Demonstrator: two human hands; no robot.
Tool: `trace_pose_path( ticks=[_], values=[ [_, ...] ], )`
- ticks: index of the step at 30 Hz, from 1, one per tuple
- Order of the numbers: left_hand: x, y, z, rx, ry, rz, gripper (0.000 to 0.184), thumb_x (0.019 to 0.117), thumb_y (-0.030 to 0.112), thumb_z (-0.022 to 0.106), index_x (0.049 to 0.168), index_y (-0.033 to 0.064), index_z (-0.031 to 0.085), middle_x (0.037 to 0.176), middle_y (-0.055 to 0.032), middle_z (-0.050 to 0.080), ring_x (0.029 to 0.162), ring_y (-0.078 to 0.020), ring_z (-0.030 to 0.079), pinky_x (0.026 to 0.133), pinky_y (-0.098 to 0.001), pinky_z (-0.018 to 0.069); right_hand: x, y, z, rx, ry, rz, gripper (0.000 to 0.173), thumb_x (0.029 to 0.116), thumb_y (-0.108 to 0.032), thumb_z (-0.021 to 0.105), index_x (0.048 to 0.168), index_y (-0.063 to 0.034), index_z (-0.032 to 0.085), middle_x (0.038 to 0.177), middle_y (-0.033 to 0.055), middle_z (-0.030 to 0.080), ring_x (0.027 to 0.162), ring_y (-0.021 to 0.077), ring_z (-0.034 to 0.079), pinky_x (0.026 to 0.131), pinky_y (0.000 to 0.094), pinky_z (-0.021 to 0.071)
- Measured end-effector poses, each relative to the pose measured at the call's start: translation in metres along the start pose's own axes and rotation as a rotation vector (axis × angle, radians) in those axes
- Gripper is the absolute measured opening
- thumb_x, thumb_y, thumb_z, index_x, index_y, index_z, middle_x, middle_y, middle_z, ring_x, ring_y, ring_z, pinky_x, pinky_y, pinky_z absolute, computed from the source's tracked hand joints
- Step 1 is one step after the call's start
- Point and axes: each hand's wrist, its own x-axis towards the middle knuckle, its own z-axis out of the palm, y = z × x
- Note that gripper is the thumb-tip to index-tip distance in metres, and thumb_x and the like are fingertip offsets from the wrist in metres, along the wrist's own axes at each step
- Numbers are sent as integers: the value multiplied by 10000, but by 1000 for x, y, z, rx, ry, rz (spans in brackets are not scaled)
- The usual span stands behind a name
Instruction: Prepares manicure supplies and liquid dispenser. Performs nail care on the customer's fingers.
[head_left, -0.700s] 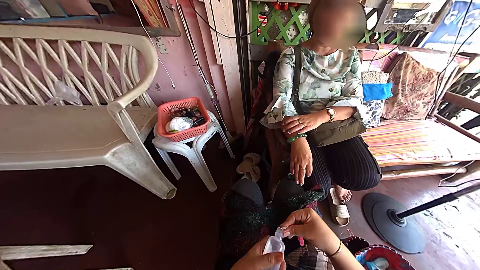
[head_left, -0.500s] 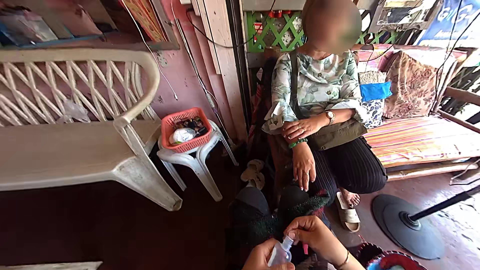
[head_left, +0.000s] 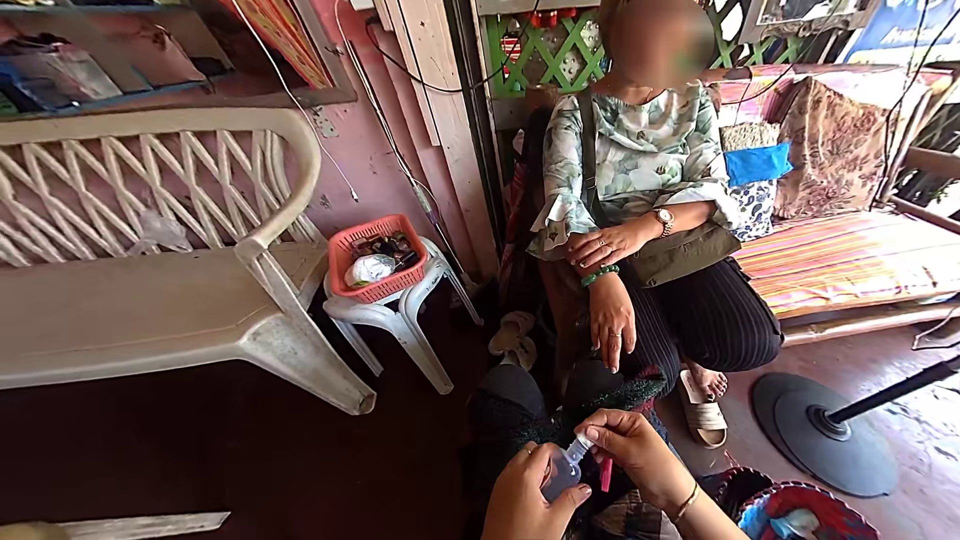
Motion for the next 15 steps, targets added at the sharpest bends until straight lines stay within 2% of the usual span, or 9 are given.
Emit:
trace_pose_path(
  ticks=[3,6,8,10,13,15],
  values=[
    [3,3,0,11,25,20,495,807,482,799,1104,89,741,947,-69,698,871,-195,678,795,-396,579,2,2,0,271,-33,136,98,945,-44,675,957,-29,771,884,77,747,730,105,680,712,267,587],
    [4,1,4,72,46,49,511,797,496,799,1094,83,744,944,-79,701,862,-214,685,786,-416,587,4,4,0,279,-29,151,70,915,-21,704,954,-12,762,950,111,749,756,140,698,715,295,605],
    [3,2,4,125,59,61,522,792,489,805,1106,76,745,953,-92,700,869,-234,690,785,-430,591,5,2,1,153,48,76,51,910,-5,713,945,12,746,891,118,752,722,151,709,693,302,614],
    [3,7,3,209,94,77,525,782,465,820,1123,71,751,979,-106,706,894,-257,700,776,-438,598,5,0,5,-95,150,-44,56,914,-30,725,942,7,757,838,92,758,699,144,716,677,293,619],
    [7,15,2,382,130,115,496,744,401,852,1110,78,769,1005,-122,720,932,-286,714,741,-440,610,1,-2,14,-242,149,-47,99,964,-72,678,951,-16,758,806,51,753,673,115,714,651,269,616],
    [10,19,-1,488,135,145,482,737,382,855,1101,76,777,1012,-130,723,940,-299,716,716,-436,610,-3,-1,19,-266,131,-51,148,1004,-74,620,1009,-13,754,854,49,763,716,109,728,694,261,625]
  ],
)
